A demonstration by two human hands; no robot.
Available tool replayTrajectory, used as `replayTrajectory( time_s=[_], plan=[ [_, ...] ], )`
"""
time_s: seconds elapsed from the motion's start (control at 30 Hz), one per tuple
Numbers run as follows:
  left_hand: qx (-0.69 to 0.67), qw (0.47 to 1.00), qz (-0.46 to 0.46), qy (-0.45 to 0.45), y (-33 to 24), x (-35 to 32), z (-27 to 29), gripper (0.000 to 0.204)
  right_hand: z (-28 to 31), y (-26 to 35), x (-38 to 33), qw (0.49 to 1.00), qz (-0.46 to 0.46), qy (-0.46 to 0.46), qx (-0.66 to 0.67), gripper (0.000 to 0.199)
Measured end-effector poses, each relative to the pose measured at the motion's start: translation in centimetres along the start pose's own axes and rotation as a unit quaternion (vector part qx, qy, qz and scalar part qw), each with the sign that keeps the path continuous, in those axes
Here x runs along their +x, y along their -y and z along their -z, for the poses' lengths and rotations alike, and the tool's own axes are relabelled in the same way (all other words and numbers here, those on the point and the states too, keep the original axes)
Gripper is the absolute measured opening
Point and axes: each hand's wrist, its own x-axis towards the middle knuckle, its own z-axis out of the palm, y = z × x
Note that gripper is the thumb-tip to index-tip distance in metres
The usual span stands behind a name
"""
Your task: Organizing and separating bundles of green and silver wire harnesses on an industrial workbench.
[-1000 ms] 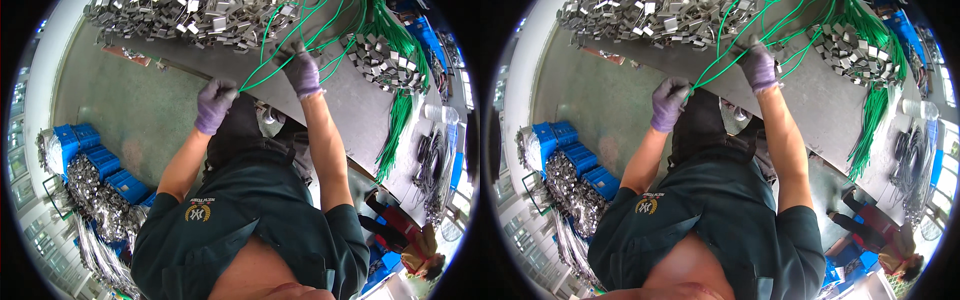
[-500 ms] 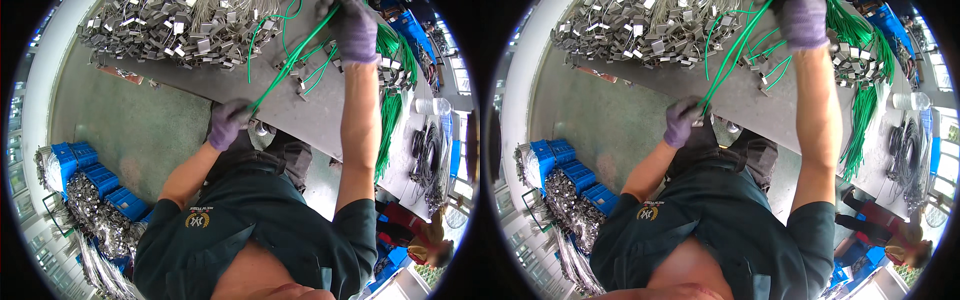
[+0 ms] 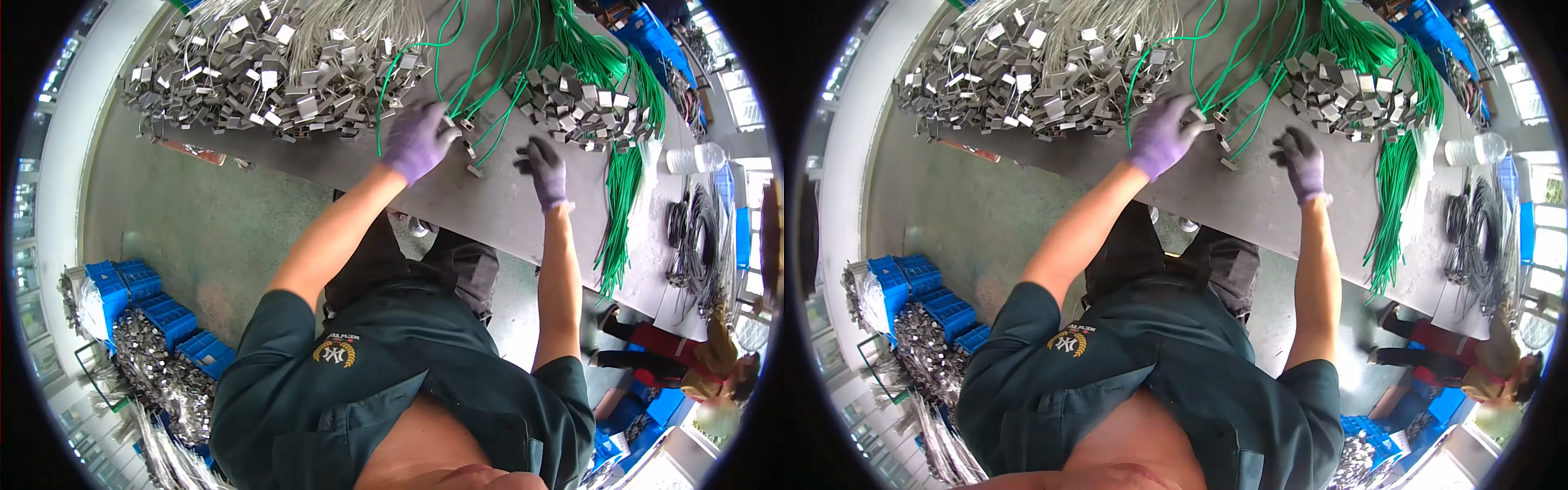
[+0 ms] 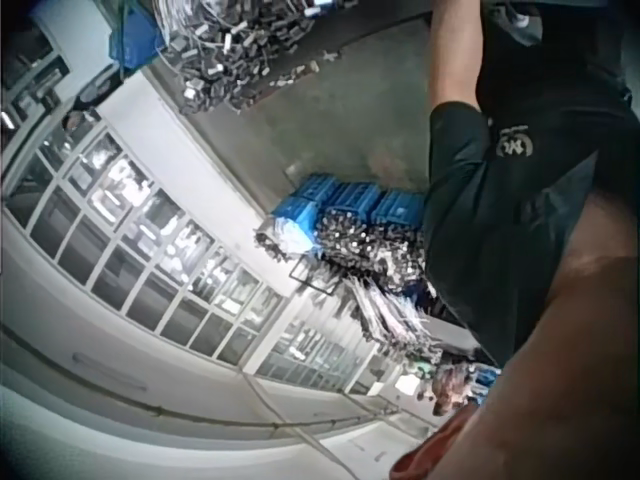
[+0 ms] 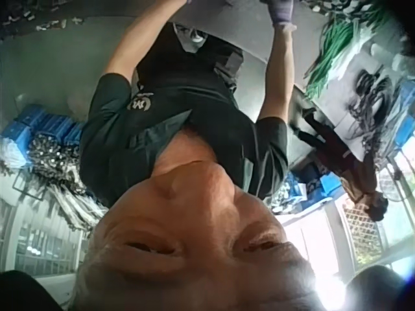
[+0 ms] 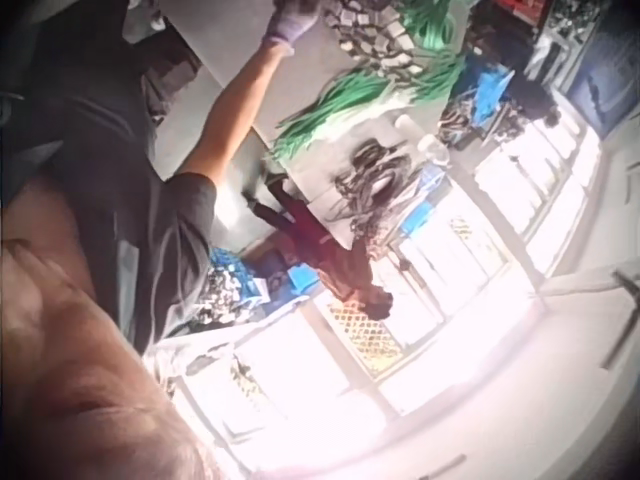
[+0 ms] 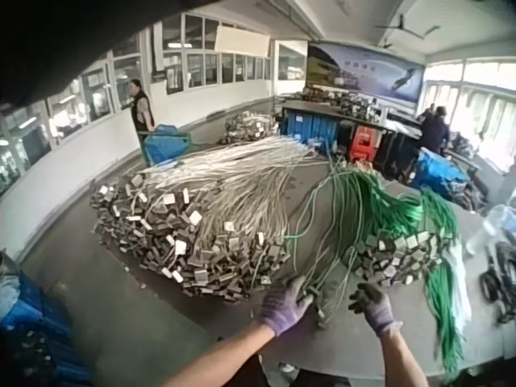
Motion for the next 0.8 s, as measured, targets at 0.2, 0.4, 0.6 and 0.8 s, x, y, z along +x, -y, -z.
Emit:
replayTrajectory(
  time_s=[0.2, 0.4, 0.6, 0.8],
  plan=[
    [0.025, 0.985, 0.172, -0.001, 1.8, -6.1, 6.7, 0.036, 7.7, -6.3, -6.8, 0.981, 0.016, -0.127, -0.148, 0.026],
    [-0.284, 0.849, 0.443, 0.054, 4.5, -4.9, 4.2, 0.024, 6.7, -5.6, -8.9, 0.979, -0.043, -0.158, -0.118, 0.023],
    [-0.388, 0.824, 0.413, 0.012, 3.5, -3.0, 1.5, 0.015, 7.8, -9.0, -9.1, 0.962, 0.037, -0.209, -0.171, 0.019],
    [-0.340, 0.895, 0.277, 0.080, -0.8, -1.2, 2.4, 0.016, 6.4, -6.6, -9.4, 0.933, 0.109, -0.243, -0.240, 0.018]
  ],
)
